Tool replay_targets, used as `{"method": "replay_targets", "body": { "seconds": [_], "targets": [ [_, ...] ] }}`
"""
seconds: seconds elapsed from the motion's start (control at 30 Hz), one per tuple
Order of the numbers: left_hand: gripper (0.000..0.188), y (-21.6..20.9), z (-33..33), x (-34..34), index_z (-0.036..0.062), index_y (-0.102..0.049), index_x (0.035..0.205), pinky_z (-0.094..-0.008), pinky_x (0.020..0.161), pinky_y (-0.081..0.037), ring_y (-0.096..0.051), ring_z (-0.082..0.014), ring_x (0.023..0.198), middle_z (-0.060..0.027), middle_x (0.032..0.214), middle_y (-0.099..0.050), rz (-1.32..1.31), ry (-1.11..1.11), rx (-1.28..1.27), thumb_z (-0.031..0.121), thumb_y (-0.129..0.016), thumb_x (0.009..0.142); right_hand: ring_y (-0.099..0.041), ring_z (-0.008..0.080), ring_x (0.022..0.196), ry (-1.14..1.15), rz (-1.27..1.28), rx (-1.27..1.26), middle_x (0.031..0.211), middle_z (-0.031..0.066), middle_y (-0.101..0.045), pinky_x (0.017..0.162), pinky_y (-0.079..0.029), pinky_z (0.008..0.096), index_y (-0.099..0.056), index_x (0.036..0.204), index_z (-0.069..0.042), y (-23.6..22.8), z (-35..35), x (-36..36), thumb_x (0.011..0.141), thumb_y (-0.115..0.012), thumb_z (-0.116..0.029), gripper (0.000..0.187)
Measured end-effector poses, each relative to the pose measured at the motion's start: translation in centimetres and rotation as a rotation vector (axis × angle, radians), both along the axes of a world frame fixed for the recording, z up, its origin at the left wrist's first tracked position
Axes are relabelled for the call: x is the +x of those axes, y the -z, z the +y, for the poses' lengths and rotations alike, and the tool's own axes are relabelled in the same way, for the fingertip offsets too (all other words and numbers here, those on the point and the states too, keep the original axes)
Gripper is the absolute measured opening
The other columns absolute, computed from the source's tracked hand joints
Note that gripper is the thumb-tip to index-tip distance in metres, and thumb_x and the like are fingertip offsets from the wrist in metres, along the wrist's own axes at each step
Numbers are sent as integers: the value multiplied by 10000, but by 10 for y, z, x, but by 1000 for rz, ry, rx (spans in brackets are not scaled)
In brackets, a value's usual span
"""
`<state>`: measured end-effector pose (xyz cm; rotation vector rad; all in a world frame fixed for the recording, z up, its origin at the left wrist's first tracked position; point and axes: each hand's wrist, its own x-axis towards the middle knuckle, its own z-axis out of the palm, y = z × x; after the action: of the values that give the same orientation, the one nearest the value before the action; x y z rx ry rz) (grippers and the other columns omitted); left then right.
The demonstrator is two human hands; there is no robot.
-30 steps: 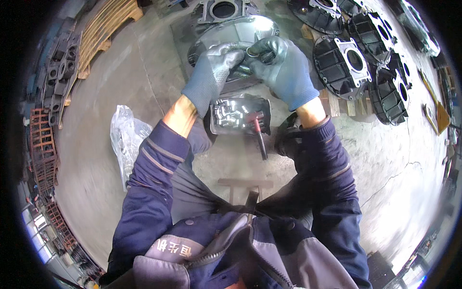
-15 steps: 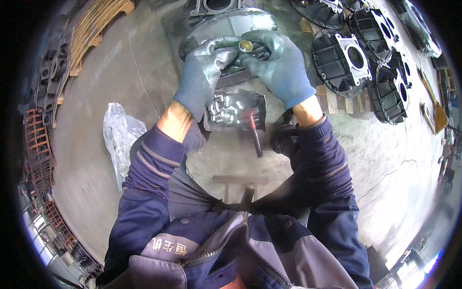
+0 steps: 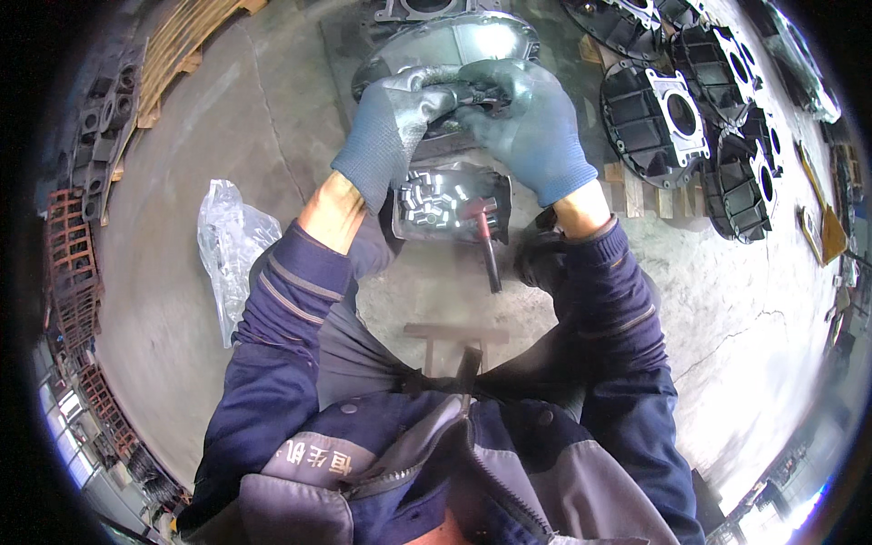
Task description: The person places a large metal housing on a stand, then repeatedly inserts small cylindrical components into holes in the housing and taps them into place with a hammer. The person handles multiple housings and components throughout the clip.
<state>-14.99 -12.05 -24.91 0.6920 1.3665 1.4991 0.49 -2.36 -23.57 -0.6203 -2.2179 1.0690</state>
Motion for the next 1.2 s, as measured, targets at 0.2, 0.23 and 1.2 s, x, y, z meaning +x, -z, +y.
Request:
{"method": "replay_targets", "body": {
  "seconds": [0.2, 0.23, 1.2],
  "targets": [
    [281, 7, 1, -2, -73, -696, 1196, -264, 806, -564, -680, -120, 903, -102, 1021, -750, -227, 27, 84, -38, -639, 923, -682, 171, 1010, -40, 67, -207, 1112, 108, -678, 910, -567, 312, -708, 1216, -3, 3, 9, 11, 856, -790, -41, 371],
    [275, 9, 1, -4, -69, -702, 1187, -266, 802, -564, -682, -124, 896, -101, 1018, -751, -182, 42, 63, -43, -639, 921, -680, 167, 1011, -45, 55, -190, 1113, 107, -681, 912, -566, 310, -707, 1229, 0, 2, 10, 13, 860, -789, -41, 380],
    [406, 78, 55, -121, 39, -751, 1092, -425, 840, -566, -746, -275, 932, -156, 1031, -773, 950, -286, -157, 418, -648, 987, -659, 119, 841, 103, -89, -13, 981, 56, -711, 785, -553, 275, -766, 1121, -72, 59, 43, 69, 798, -885, -141, 351]
  ]
}}
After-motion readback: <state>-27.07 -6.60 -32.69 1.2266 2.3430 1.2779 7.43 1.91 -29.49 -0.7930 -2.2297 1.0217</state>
